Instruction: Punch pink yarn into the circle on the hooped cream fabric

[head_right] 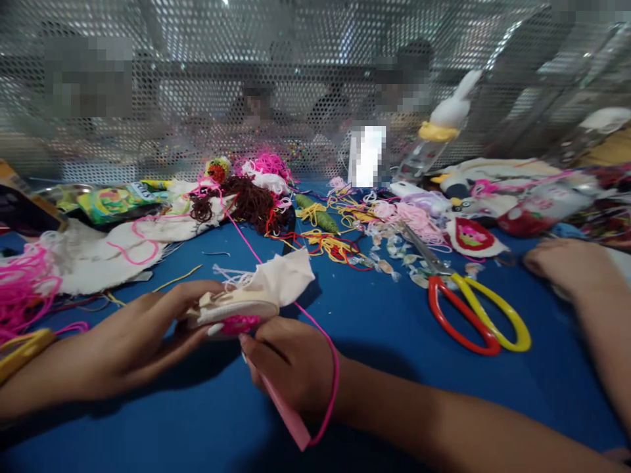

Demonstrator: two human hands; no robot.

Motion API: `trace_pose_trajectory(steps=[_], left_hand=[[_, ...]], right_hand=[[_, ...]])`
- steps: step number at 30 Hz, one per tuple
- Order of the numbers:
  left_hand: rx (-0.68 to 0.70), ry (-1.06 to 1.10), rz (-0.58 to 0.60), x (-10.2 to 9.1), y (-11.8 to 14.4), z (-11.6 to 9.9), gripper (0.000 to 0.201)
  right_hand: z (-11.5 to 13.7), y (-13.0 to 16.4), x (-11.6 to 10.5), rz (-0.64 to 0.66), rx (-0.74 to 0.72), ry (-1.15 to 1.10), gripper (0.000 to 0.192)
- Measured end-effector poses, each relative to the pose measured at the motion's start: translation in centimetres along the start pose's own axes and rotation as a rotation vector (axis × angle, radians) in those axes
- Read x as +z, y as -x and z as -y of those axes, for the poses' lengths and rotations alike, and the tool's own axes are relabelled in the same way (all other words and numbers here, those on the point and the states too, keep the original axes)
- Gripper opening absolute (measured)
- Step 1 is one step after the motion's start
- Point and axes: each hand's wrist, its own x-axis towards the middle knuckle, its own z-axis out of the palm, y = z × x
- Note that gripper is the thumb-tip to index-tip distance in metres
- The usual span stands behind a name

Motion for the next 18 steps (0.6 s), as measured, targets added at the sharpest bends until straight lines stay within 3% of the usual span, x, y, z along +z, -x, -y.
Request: trace_pose_trajectory(steps=[2,5,7,18], left_hand=[[-0.027,0.069,-0.041,1.2,-0.1,1.1,0.041],[-0.114,0.225,-0.17,3.0,-0.5,3.0,0.037],[-0.169,0.348,-0.196,3.6,-0.7,3.7,0.034],[-0.3,0.778,-0.15,4.0,-1.5,3.8,0.03]], right_hand=[[-0.4,0.2,0.2,-0.001,0.003,0.041,0.017],[-1.3,0.4,0.8,-0.109,-0.027,0.137,0.017],[-1.7,0.5,1.1,-0.146,-0.026,0.142,0.016],[-1.6,0.5,0.9,-0.121,0.094,-0.017,0.019]])
